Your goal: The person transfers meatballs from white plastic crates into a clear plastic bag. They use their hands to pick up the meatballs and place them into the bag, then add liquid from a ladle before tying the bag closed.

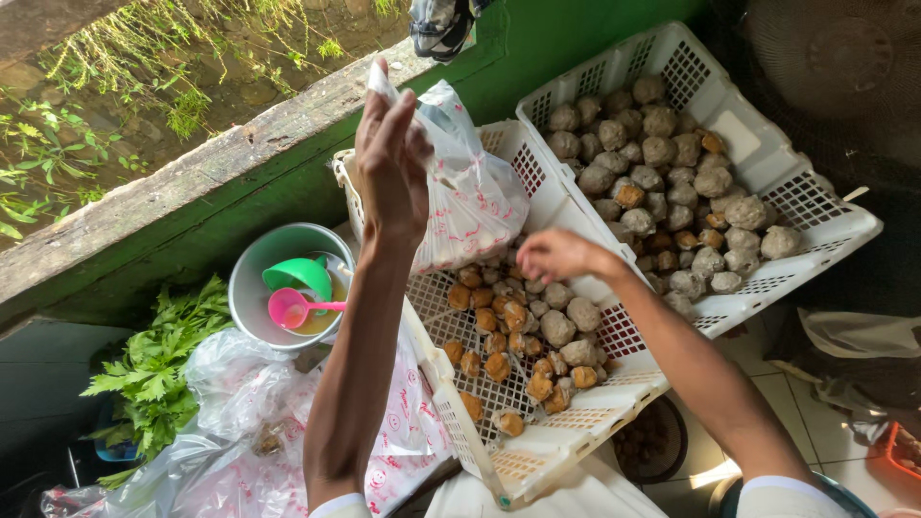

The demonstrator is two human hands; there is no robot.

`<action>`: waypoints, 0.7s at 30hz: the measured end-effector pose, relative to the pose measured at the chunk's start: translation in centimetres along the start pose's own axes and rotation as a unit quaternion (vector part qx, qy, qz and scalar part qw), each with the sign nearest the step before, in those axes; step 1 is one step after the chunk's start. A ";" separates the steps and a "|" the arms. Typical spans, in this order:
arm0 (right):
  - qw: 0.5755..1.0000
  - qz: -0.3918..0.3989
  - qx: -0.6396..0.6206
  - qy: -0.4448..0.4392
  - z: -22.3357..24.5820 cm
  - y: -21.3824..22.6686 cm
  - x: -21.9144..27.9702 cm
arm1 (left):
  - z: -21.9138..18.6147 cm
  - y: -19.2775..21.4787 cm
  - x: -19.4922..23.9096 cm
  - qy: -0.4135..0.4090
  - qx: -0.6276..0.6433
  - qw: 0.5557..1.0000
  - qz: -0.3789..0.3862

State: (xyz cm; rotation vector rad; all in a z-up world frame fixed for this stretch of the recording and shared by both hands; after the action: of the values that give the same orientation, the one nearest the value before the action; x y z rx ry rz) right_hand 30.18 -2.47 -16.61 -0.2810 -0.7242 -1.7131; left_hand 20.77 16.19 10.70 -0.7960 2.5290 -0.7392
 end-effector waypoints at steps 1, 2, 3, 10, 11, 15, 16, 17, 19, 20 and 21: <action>0.987 0.015 0.158 0.036 -1.4 -2.1 -1.0 | -0.3 -0.3 0.7 -0.006 -0.021 1.000 0.021; 0.947 0.030 0.313 0.072 -3.0 -4.3 -1.8 | 0.0 0.0 1.5 0.010 -0.030 0.999 0.024; 0.940 0.004 0.317 0.128 -3.5 -5.5 -2.6 | 0.4 0.4 2.5 0.027 -0.038 0.999 0.026; 0.895 -0.036 0.430 0.113 -7.3 -8.4 -7.1 | 1.0 4.5 11.1 0.039 -0.022 0.999 0.003; 0.892 -0.040 0.435 0.115 -7.1 -8.2 -7.3 | 1.3 4.9 12.1 0.043 -0.031 0.999 -0.007; 0.896 0.021 0.442 0.034 -8.5 -8.1 -7.3 | 2.5 5.8 15.4 0.059 -0.058 0.996 -0.043; 0.901 0.037 0.432 0.017 -8.9 -8.2 -7.0 | 2.6 6.2 15.9 0.063 -0.063 0.995 -0.051; 0.905 0.053 0.423 0.001 -9.2 -8.1 -6.7 | 2.7 6.5 16.4 0.062 -0.064 0.995 -0.052; 0.913 0.039 0.399 0.071 -7.0 -7.8 -5.7 | 2.8 7.1 17.2 0.061 -0.067 0.994 -0.055; 0.915 0.033 0.387 0.106 -5.6 -7.5 -5.0 | 3.1 7.5 17.7 0.068 -0.062 0.994 -0.063; 0.909 0.045 0.404 0.092 -5.0 -6.9 -4.4 | 3.3 7.8 17.9 0.076 -0.057 0.993 -0.071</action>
State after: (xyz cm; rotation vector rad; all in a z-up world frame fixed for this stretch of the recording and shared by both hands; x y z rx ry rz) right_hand 25.80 -1.23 -25.10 0.4137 -1.1844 -1.1994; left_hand 5.59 9.47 -0.02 -1.0015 2.6926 -0.7301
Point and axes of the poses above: each hand's wrist, its own x-axis away from the middle knuckle, its own y-axis out of the back of the hand, z = x × y, the point moved 10 cm from there along -x, towards the middle knuckle, and after that the axes turned 4 degrees about x, right-handed, at the moved point
